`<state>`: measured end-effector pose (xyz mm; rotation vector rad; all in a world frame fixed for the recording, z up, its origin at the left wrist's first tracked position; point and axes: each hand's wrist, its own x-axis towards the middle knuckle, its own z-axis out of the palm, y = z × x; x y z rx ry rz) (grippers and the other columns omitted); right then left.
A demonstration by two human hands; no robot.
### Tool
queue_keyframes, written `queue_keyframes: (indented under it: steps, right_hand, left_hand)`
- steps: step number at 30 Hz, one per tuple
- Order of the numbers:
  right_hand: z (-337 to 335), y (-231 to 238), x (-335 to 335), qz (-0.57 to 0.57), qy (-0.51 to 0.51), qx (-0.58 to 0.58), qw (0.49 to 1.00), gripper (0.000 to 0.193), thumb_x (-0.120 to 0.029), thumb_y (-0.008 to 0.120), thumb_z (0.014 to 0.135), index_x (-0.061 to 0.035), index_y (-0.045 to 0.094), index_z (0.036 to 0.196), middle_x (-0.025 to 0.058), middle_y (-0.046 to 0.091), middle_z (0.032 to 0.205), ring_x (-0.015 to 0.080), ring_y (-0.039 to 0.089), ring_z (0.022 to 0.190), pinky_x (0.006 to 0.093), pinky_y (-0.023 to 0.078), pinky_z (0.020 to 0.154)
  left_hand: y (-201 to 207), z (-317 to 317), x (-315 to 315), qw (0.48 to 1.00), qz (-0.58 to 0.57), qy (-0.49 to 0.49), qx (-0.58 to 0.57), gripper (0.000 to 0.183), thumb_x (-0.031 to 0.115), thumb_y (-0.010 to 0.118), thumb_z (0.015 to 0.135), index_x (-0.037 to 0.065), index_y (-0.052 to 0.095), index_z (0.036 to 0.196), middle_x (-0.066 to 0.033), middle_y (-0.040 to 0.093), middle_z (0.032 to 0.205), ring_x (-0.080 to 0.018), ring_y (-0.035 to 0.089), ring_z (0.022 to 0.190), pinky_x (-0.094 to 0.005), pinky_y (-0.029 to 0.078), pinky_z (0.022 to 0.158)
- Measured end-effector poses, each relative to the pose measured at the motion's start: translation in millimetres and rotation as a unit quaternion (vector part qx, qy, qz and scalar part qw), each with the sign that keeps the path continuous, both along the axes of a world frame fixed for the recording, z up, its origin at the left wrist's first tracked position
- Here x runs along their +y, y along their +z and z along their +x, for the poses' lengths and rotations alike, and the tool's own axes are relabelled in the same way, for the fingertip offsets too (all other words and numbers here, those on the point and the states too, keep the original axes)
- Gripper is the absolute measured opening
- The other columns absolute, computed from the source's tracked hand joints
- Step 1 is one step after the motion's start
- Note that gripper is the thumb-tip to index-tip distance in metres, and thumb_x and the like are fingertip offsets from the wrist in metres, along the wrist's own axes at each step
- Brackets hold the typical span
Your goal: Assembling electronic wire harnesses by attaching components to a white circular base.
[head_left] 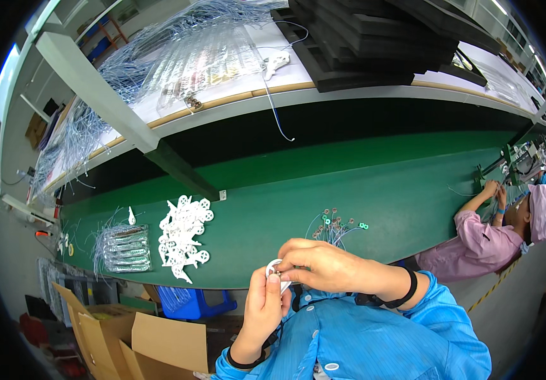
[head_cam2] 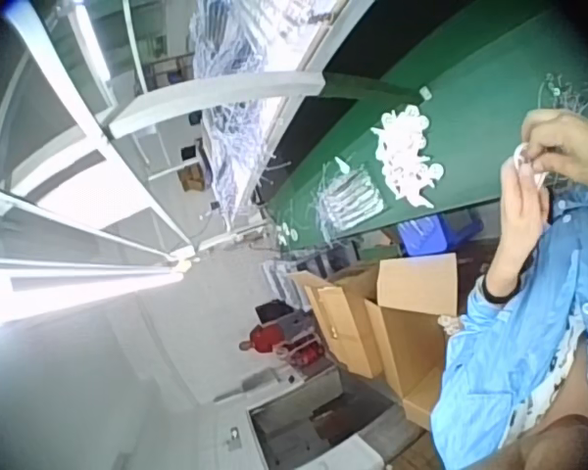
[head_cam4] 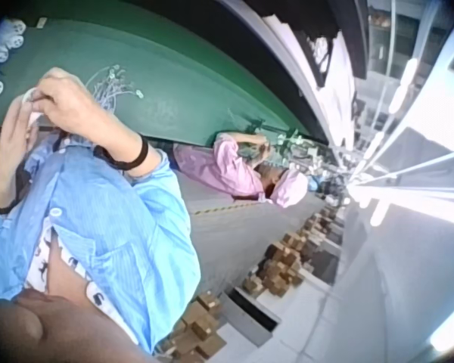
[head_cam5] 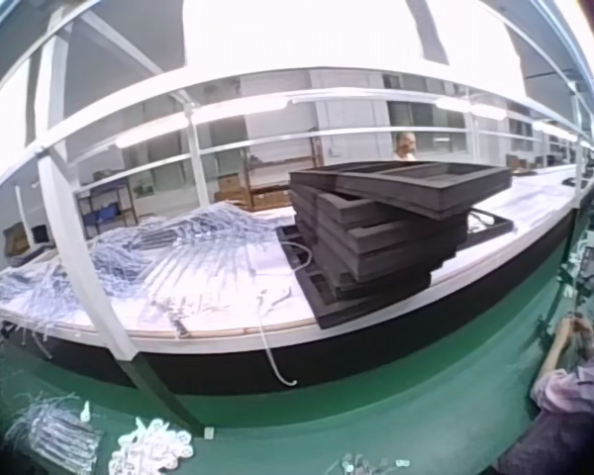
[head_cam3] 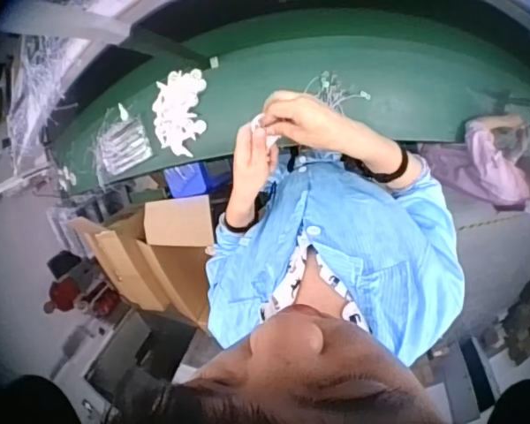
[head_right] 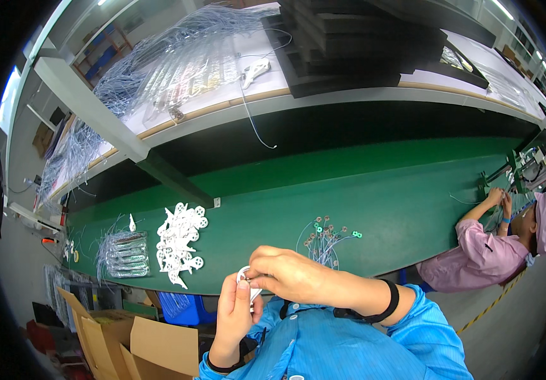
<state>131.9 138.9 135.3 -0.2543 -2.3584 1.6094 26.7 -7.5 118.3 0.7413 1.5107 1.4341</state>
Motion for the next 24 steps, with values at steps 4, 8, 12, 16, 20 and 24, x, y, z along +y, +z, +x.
queue_keyframes:
  steps: [4,8,12,16,20,24]
  right_hand:
    - [-0.3,-1.7,-5.7,0.048,-0.022,0.025,0.998,0.022,-0.009,0.065,0.081,-0.0029,0.059,0.102,0.012,0.057,0.105,0.0285,0.062,0.088,0.034,0.052,0.075]
    - [2.7,3.2,-7.8,0.044,-0.036,0.038,0.998,0.022,-0.007,0.065,0.08,-0.0022,0.058,0.1,0.0141,0.058,0.11,0.0297,0.062,0.091,0.0327,0.053,0.074]
    - [10.1,1.3,-3.5,0.091,-0.036,0.105,0.99,0.021,-0.006,0.062,0.082,-0.0015,0.056,0.101,0.0166,0.055,0.117,0.0332,0.06,0.092,0.0365,0.051,0.077]
    - [14.3,12.7,-9.3,0.083,-0.023,0.167,0.982,0.023,-0.004,0.069,0.076,-0.002,0.063,0.097,0.0144,0.058,0.115,0.0303,0.059,0.102,0.0351,0.051,0.083]
    - [23.6,19.3,-15.5,0.071,-0.106,0.173,0.977,0.024,-0.006,0.072,0.074,-0.0071,0.067,0.097,0.0088,0.059,0.104,0.0275,0.052,0.103,0.0346,0.045,0.082]
    - [30.2,16.1,-17.3,0.114,-0.063,0.163,0.978,0.027,-0.003,0.068,0.075,-0.0037,0.062,0.101,0.0087,0.055,0.103,0.0267,0.052,0.097,0.0342,0.045,0.08]
  left_hand:
    - [8.4,-0.2,3.9,1.0,-0.016,-0.004,-0.021,0.031,0.026,0.032,0.1,0.002,0.042,0.115,-0.0065,0.054,0.066,-0.0083,0.048,0.049,-0.0206,0.038,0.043]
    - [16.2,1.9,-0.7,0.998,0.028,0.001,-0.06,0.034,0.026,0.03,0.1,0.001,0.043,0.12,-0.0103,0.058,0.077,-0.0101,0.053,0.057,-0.0228,0.044,0.05]
    - [33.1,-14.7,-5.3,0.997,0.004,-0.041,0.061,0.029,0.017,0.047,0.096,-0.005,0.053,0.114,-0.0094,0.058,0.096,-0.0157,0.056,0.083,-0.026,0.046,0.077]
    - [25.2,-27.0,-4.5,0.943,0.151,-0.107,0.276,0.031,0.004,0.061,0.086,-0.003,0.051,0.115,-0.0174,0.049,0.121,-0.0236,0.053,0.108,-0.0353,0.044,0.09]
    - [18.1,-10.3,-1.6,0.965,0.235,-0.095,-0.068,0.051,-0.008,0.066,0.077,-0.002,0.04,0.121,-0.0238,0.048,0.121,-0.0285,0.052,0.111,-0.0399,0.046,0.093]
    - [15.3,-1.5,-0.9,0.966,0.246,-0.032,-0.068,0.056,-0.002,0.07,0.076,0.0,0.042,0.124,-0.0214,0.052,0.114,-0.0247,0.054,0.105,-0.0348,0.048,0.087]
